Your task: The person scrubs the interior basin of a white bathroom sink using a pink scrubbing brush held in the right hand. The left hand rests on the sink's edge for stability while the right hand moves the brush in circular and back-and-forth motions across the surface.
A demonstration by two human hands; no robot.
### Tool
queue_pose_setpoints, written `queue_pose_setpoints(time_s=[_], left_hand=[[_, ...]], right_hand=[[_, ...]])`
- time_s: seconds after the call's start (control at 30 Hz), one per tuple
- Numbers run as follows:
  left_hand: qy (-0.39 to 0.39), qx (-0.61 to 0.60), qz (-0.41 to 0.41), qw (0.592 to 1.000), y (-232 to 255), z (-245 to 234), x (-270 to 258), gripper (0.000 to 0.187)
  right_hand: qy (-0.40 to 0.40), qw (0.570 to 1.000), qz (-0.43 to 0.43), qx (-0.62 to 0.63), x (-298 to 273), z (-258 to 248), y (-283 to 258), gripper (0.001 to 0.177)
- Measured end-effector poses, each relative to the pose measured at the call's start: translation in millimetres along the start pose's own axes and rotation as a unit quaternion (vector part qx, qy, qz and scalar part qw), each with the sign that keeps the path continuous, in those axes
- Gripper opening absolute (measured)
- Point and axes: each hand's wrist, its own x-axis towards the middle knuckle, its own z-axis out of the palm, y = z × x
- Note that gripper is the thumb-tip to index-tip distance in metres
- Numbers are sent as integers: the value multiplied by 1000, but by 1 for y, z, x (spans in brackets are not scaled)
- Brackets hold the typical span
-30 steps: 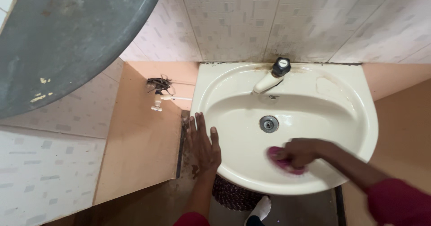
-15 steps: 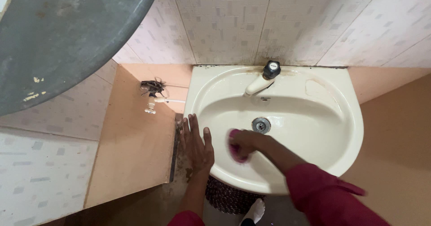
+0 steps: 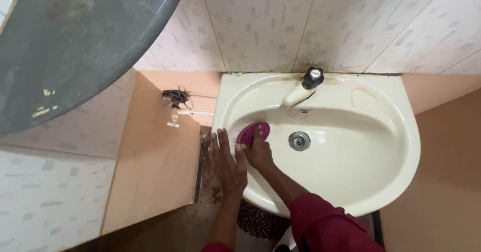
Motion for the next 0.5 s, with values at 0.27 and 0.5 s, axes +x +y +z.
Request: queue_pose_setpoints(time_s=[0.27,0.5], left_hand=[[13,10,9,1000,-2,1,1,66],[-2,44,3,999,0,4,1,65]], right_hand=[[110,994,4,17,41,-9,12,90],[70,951,152,262,-9,-31,-68,58]])
